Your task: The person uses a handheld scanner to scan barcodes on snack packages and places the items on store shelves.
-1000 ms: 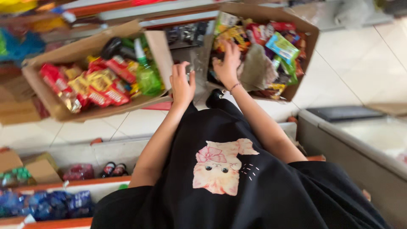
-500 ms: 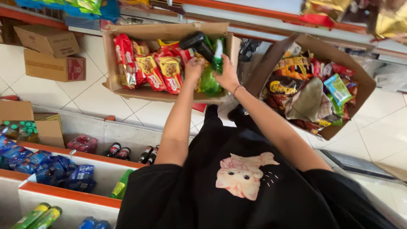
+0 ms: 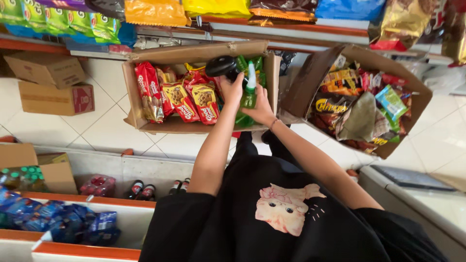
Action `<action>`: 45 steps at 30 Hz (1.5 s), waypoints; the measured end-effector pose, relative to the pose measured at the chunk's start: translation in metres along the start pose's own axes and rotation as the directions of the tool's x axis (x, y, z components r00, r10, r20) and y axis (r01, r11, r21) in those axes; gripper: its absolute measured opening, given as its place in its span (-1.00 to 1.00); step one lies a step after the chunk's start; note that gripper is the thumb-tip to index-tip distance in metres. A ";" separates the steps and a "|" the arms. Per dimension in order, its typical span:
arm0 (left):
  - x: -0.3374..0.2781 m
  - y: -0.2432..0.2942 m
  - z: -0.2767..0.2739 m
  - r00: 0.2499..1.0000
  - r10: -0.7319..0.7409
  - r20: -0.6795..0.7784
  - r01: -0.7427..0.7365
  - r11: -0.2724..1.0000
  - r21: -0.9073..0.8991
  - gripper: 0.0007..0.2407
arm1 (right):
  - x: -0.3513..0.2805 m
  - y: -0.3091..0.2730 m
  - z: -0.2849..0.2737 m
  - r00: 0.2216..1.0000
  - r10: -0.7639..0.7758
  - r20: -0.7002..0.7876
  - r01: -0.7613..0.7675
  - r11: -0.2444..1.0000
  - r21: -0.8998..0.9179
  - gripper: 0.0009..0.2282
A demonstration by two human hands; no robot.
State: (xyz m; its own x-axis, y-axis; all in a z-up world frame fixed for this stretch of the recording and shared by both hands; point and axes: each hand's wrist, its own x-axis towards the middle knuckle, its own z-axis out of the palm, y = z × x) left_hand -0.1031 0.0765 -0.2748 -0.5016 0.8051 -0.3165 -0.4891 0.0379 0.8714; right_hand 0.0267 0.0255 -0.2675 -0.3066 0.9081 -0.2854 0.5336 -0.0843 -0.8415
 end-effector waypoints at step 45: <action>-0.208 -0.291 0.284 0.728 -0.332 0.600 -0.561 0.217 0.799 -0.27 | -0.260 0.316 -0.385 0.648 0.175 -0.741 -0.325 0.944 -0.061 -0.26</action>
State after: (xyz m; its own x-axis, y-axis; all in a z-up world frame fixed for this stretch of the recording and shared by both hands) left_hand 0.3463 0.0657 -0.3564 0.2257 0.9286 -0.2946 0.7455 0.0301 0.6658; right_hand 0.5786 -0.0788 -0.2826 0.4788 0.8779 0.0078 0.6515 -0.3493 -0.6735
